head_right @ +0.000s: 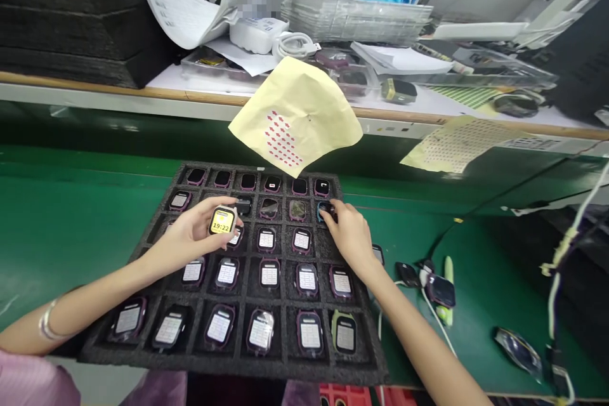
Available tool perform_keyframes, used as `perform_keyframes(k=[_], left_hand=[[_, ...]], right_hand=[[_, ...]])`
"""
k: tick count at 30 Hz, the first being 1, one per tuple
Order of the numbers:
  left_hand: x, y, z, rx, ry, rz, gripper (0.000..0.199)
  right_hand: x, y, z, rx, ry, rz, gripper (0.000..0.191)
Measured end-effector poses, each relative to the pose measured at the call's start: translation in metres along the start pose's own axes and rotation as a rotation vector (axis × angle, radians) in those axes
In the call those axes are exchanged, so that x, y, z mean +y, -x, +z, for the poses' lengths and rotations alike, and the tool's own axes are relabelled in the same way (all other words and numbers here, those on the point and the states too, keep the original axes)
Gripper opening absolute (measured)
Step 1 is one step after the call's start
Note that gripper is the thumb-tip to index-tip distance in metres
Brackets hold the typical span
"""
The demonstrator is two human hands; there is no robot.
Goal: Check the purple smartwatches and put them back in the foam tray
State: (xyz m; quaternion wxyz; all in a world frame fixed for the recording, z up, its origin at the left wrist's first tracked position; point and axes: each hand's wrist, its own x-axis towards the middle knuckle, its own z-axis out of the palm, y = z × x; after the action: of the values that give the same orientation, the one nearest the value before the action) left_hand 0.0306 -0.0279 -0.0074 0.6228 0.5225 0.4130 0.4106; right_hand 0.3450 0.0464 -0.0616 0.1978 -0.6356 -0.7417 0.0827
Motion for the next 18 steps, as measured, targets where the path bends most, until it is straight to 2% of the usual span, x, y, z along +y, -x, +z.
perform_keyframes(k=[4, 6, 8, 12, 15, 18], left_hand=[[0.0, -0.002, 0.002, 0.018, -0.135, 0.081, 0.047], [0.003, -0.003, 0.002, 0.041, -0.197, 0.105, 0.045], [0.005, -0.003, 0.003, 0.072, -0.241, 0.127, 0.042], [0.007, -0.002, 0.004, 0.09, -0.272, 0.138, 0.037], [0.008, 0.0, 0.004, 0.084, -0.277, 0.112, 0.036], [0.011, 0.001, 0.001, 0.104, -0.271, 0.114, 0.036]], right_hand=[[-0.007, -0.003, -0.002, -0.031, -0.189, 0.027, 0.045], [-0.017, -0.003, -0.012, -0.07, -0.294, -0.007, 0.045], [-0.033, 0.001, -0.025, -0.121, -0.498, -0.025, 0.04], [-0.08, 0.011, -0.044, -0.337, -1.167, 0.06, 0.028], [-0.11, 0.014, -0.047, -0.529, -1.35, 0.11, 0.035], [-0.127, 0.013, -0.041, -0.675, -1.486, 0.127, 0.039]])
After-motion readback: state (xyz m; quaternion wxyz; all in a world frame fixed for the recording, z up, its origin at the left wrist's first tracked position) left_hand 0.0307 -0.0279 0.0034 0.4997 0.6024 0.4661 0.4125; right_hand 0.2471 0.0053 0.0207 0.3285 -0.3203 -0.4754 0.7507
